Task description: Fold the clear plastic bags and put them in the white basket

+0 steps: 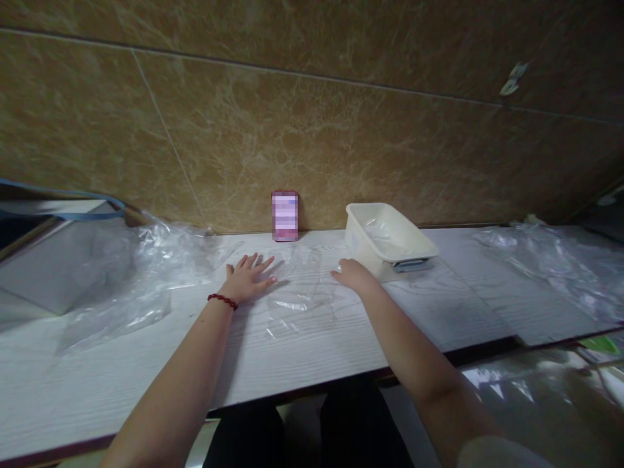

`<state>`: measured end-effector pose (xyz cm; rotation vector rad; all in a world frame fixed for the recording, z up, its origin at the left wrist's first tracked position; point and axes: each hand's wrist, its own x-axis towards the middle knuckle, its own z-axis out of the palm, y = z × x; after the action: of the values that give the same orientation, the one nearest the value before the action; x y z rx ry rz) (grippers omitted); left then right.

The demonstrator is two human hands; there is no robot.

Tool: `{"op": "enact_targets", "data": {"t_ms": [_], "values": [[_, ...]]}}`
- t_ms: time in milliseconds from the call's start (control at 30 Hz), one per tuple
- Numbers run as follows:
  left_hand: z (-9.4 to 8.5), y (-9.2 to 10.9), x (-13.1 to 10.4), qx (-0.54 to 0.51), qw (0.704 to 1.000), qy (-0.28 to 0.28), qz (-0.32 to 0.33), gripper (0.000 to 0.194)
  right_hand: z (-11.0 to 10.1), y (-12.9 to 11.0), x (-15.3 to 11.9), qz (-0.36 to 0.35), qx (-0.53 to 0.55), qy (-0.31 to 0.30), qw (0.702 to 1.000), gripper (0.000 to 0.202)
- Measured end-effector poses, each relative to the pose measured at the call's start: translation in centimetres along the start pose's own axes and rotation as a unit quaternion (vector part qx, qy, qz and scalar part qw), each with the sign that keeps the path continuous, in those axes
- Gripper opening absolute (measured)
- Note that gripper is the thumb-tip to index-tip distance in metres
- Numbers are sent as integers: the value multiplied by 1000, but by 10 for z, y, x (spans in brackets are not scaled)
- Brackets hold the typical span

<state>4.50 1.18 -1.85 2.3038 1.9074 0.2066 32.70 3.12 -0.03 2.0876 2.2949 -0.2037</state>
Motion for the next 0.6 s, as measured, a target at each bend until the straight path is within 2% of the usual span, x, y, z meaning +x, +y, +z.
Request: {"op": "enact_targets", "data": {"t_ms": [167, 267, 367, 500, 600], "values": [[0, 1, 2, -14, 997, 73, -9, 52, 9, 6, 3, 17, 33, 7, 999, 37], [1, 4, 3, -18, 996, 87, 15, 48, 7, 6, 2, 2, 50, -2, 999, 25], [2, 9, 5, -31, 992, 113, 52, 47, 3, 4, -1, -11, 68, 15, 998, 20], [0, 29, 2, -90, 980, 152, 88, 42, 0, -1, -6, -17, 122, 44, 991, 16], [-2, 52, 0, -170, 974, 136, 57, 38, -1, -5, -10, -34, 170, 67, 983, 15]]}}
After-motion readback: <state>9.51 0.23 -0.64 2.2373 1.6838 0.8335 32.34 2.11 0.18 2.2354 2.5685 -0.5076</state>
